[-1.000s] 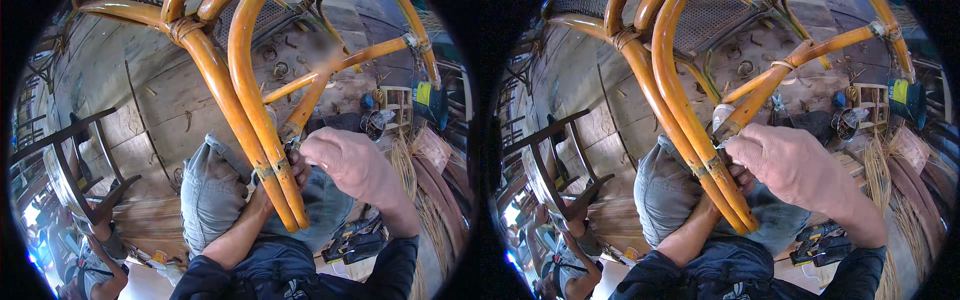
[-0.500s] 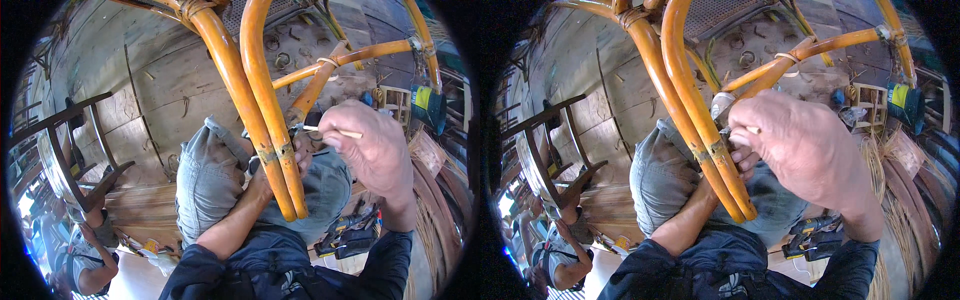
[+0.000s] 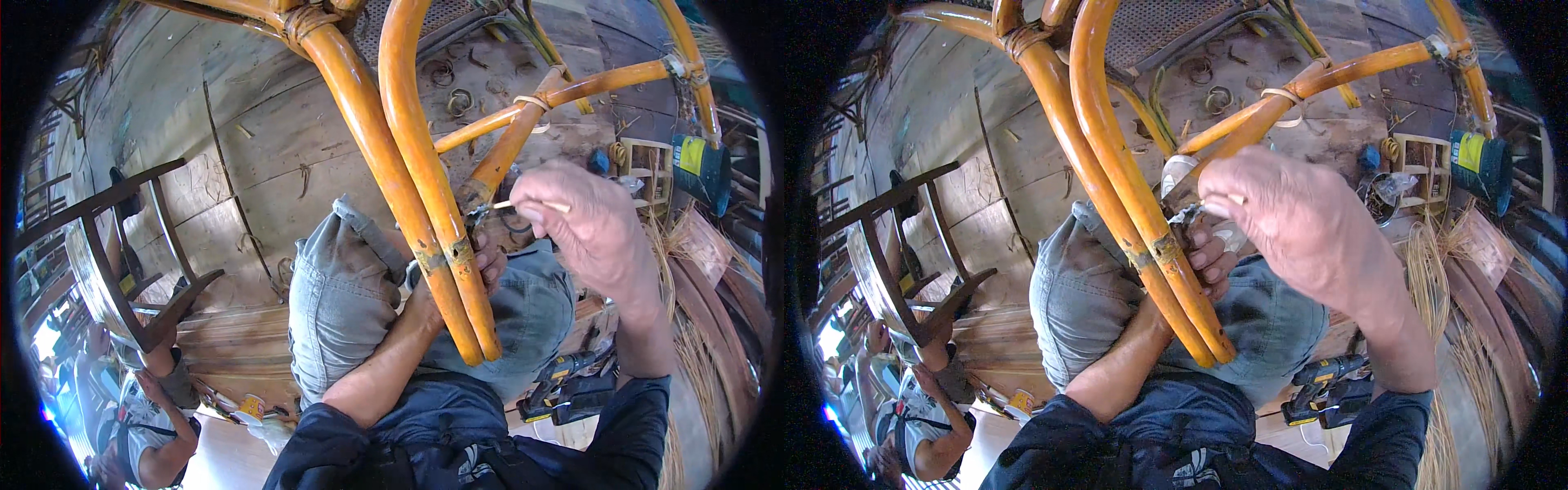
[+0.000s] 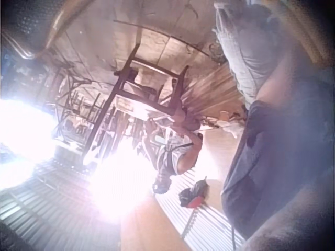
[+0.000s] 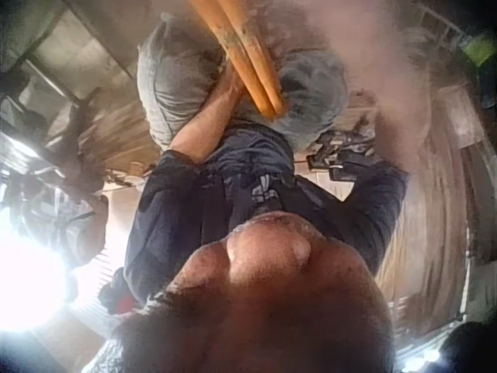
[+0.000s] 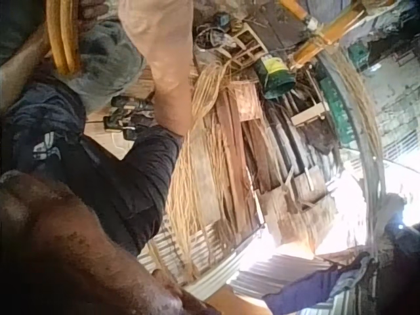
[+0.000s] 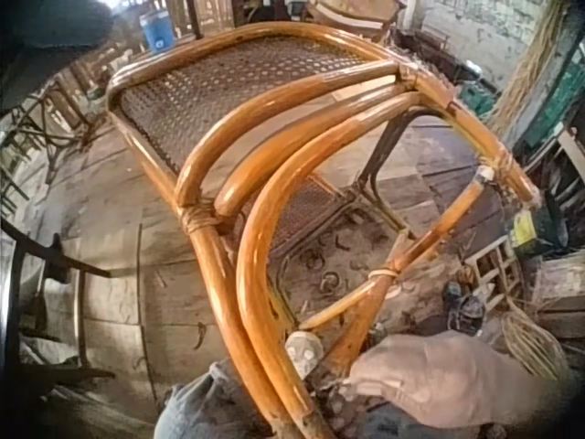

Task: The person is repairing a rattan chair by weaving thin strips of rattan around the frame joints. They use a hammer to tap the strips into place and a drill to secure them. The person works on multiple joints of the chair frame, ensuring the strips are tightly woven.

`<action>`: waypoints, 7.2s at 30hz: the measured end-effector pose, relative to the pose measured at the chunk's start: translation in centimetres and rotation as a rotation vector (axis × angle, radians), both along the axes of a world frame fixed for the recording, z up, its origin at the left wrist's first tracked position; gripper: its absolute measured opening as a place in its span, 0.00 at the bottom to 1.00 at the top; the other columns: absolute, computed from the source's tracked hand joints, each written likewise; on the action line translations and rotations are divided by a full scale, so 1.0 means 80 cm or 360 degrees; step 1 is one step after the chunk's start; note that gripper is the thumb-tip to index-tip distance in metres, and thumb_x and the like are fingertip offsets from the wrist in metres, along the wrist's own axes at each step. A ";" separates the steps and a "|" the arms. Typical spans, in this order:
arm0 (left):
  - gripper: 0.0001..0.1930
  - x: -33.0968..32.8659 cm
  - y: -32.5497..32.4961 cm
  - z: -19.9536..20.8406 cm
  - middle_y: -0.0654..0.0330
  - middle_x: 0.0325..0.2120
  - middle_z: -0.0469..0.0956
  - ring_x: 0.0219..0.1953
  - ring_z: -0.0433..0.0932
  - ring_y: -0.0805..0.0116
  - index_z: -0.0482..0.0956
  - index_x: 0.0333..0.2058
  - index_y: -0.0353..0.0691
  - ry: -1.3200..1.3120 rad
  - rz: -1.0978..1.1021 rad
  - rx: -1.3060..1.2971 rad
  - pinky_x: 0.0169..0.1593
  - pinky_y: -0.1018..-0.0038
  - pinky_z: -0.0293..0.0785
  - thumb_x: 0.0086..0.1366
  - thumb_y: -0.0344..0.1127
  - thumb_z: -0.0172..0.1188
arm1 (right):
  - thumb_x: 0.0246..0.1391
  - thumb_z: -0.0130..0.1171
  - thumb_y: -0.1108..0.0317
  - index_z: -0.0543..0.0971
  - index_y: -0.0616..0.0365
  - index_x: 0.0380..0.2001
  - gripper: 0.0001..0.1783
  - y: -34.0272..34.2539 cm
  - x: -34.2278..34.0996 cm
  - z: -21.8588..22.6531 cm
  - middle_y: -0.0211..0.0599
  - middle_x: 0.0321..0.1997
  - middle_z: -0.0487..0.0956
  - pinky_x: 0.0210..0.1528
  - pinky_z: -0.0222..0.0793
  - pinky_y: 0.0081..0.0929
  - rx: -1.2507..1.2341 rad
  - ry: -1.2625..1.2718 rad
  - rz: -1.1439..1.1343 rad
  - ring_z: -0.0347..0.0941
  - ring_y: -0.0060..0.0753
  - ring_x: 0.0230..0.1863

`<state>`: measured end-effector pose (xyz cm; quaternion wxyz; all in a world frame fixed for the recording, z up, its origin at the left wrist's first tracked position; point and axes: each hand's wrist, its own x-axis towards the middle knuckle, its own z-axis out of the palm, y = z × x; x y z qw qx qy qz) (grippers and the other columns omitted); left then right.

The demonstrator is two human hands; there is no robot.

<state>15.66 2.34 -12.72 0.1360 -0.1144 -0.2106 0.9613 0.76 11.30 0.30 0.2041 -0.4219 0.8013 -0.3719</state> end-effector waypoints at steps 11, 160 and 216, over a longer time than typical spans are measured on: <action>0.16 0.005 0.004 -0.003 0.61 0.23 0.68 0.31 0.69 0.64 0.69 0.37 0.39 -0.0019 0.0042 0.0061 0.31 0.74 0.76 0.58 0.45 0.55 | 0.44 0.55 0.76 0.71 0.58 0.32 0.09 0.001 0.012 0.014 0.39 0.28 0.73 0.27 0.70 0.29 0.0104 0.0023 0.0141 0.73 0.42 0.26; 0.44 0.144 -0.284 0.068 0.50 0.41 0.75 0.43 0.73 0.62 0.69 0.45 0.27 -0.0225 -0.0124 -0.2547 0.52 0.69 0.65 0.61 0.68 0.24 | 0.56 0.38 0.41 0.67 0.61 0.50 0.34 -0.142 0.250 0.042 0.52 0.52 0.68 0.53 0.63 0.33 -0.0932 0.0013 -0.0637 0.67 0.46 0.52; 0.24 0.344 -0.160 0.124 0.49 0.42 0.68 0.46 0.67 0.57 0.67 0.46 0.29 -0.0544 0.0322 -0.5153 0.50 0.63 0.64 0.66 0.48 0.36 | 0.47 0.53 0.69 0.76 0.60 0.32 0.09 0.098 0.360 -0.019 0.40 0.35 0.76 0.46 0.65 0.30 -0.0565 -0.0597 -0.0509 0.71 0.38 0.42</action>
